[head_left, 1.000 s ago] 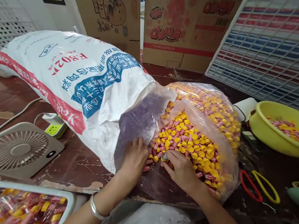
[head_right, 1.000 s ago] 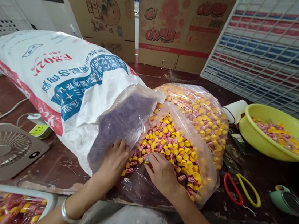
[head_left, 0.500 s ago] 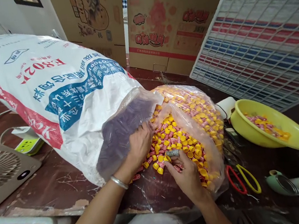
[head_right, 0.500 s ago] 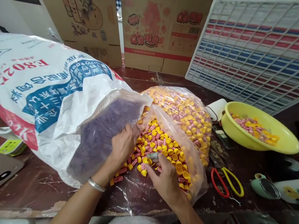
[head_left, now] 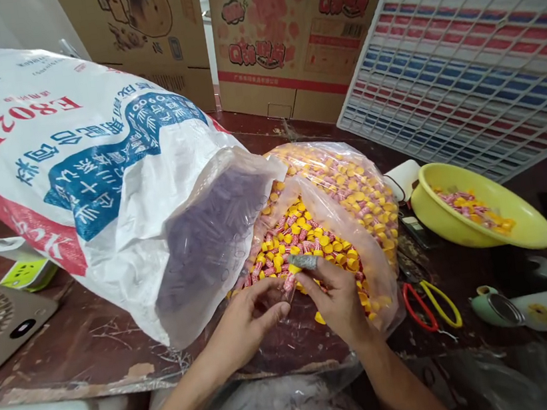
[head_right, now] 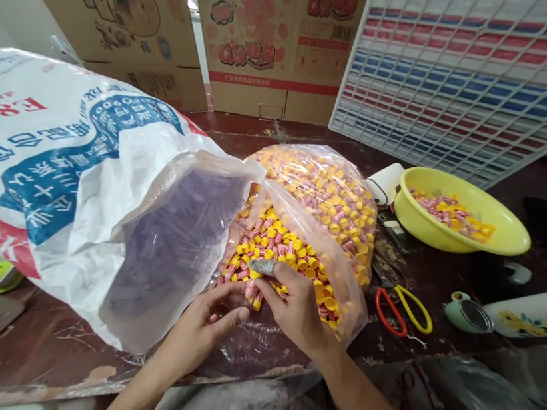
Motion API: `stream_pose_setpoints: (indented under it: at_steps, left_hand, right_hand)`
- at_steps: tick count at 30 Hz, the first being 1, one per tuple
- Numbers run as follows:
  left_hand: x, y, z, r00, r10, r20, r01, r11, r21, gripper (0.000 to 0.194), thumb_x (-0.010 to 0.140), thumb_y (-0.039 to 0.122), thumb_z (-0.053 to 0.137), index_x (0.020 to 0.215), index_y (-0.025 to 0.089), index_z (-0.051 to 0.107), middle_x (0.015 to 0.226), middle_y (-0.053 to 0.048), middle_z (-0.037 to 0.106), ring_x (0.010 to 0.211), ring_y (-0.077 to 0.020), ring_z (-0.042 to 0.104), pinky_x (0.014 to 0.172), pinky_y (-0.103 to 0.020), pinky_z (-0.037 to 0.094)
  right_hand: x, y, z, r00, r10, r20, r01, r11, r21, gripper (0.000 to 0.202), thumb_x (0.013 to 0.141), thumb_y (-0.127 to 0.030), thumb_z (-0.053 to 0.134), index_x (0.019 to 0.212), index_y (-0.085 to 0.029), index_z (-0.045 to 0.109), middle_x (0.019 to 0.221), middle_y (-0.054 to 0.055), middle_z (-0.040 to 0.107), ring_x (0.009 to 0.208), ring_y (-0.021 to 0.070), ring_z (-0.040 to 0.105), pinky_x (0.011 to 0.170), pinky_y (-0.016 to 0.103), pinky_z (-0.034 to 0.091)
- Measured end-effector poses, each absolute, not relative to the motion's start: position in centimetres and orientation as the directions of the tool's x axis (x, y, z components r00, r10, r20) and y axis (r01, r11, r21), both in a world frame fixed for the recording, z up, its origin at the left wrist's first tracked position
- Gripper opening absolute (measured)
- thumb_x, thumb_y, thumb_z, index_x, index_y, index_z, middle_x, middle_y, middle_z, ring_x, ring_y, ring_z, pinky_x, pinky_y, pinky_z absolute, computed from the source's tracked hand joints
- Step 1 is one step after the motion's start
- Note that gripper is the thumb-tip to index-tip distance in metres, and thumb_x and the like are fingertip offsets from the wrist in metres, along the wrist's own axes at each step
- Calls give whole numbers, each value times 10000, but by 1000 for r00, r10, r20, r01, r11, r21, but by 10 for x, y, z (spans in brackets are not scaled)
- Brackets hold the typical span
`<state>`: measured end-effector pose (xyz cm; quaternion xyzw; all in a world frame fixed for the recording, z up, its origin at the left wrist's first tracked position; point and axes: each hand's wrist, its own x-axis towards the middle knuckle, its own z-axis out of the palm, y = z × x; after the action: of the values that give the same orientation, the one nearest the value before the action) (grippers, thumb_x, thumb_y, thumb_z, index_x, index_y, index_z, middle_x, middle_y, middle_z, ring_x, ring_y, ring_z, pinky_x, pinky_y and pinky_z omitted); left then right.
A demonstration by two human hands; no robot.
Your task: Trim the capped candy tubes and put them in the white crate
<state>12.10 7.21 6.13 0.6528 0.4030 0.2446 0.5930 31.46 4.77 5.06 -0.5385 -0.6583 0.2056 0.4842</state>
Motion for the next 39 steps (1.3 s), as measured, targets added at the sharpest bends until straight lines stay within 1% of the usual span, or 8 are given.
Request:
stream_pose_setpoints:
  at_steps: [12, 16, 19, 22, 27, 30, 35, 39]
  left_hand:
    - [140, 56, 42, 568, 766, -301, -252, 510, 822, 250, 688, 243, 723, 881, 162, 585, 761, 25, 552, 683, -122, 531, 673, -248, 469]
    - [121, 77, 47, 454, 873, -180, 294, 44, 955, 330, 739, 90, 557, 1051, 171, 629, 846, -11, 604, 793, -172, 582, 750, -284, 486]
    - [105, 103, 55, 304, 948, -89, 852, -230, 470, 331, 816, 43, 478, 1069, 157, 658, 996, -104, 630, 875, -238, 631, 739, -327, 500]
    - [103, 122, 58, 288, 954, -82, 955, -280, 97, 330, 870, 42, 421, 1057, 113, 684, 1026, -183, 624, 922, -311, 655, 688, -366, 523]
    - [113, 130, 51, 322, 945, -60, 946, -318, 67, 349, 910, 57, 382, 1009, 70, 716, 1074, -237, 604, 1001, -351, 639, 691, -393, 544]
    - [104, 125, 48, 372, 928, 5, 911, -367, 188, 295, 898, 100, 490, 1081, 139, 718, 1173, -195, 608, 1094, -335, 599, 783, -396, 544]
    - [84, 103, 47, 398, 917, 24, 356, -179, 917, 266, 885, 320, 661, 1118, 198, 697, 1023, -62, 704, 957, -230, 652, 887, -360, 515]
    - [87, 86, 47, 335, 922, -197, -66, 231, 971, 434, 822, 420, 750, 1172, 178, 660, 981, -57, 718, 835, -182, 668, 767, -299, 534]
  right_hand:
    - [297, 28, 30, -303, 838, 453, 690, 521, -502, 565, 752, -384, 831, 1175, -198, 507, 1163, 140, 621, 1196, 324, 563, 1030, 525, 493]
    - [306, 33, 33, -362, 868, 341, 718, 493, -491, 762, 745, -395, 845, 1356, -188, 439, 1380, 166, 538, 1342, 341, 469, 1090, 527, 449]
    - [318, 38, 30, -214, 924, 317, 824, 345, -449, 346, 882, -293, 723, 1173, -187, 569, 1111, 120, 660, 1074, 296, 638, 908, 447, 550]
    - [318, 38, 23, -221, 951, 218, 890, 288, -354, 30, 936, -205, 639, 934, -207, 610, 912, 56, 662, 852, 240, 664, 753, 363, 556]
    - [301, 37, 6, -286, 953, 99, 926, 302, -227, 110, 894, -134, 665, 970, -200, 620, 1043, 76, 658, 808, 220, 673, 690, 324, 547]
    - [304, 37, 5, -241, 950, 198, 886, 298, -356, 155, 881, -42, 581, 913, -188, 621, 1009, 80, 653, 818, 211, 662, 722, 321, 547]
    - [317, 32, 26, 13, 962, 273, 460, 237, -856, 49, 904, -177, 628, 911, -211, 663, 940, 35, 639, 874, 183, 652, 773, 286, 552]
    - [315, 25, 41, 18, 983, 181, 167, 175, -970, 52, 882, -227, 692, 931, -228, 706, 895, 6, 655, 848, 161, 659, 774, 259, 562]
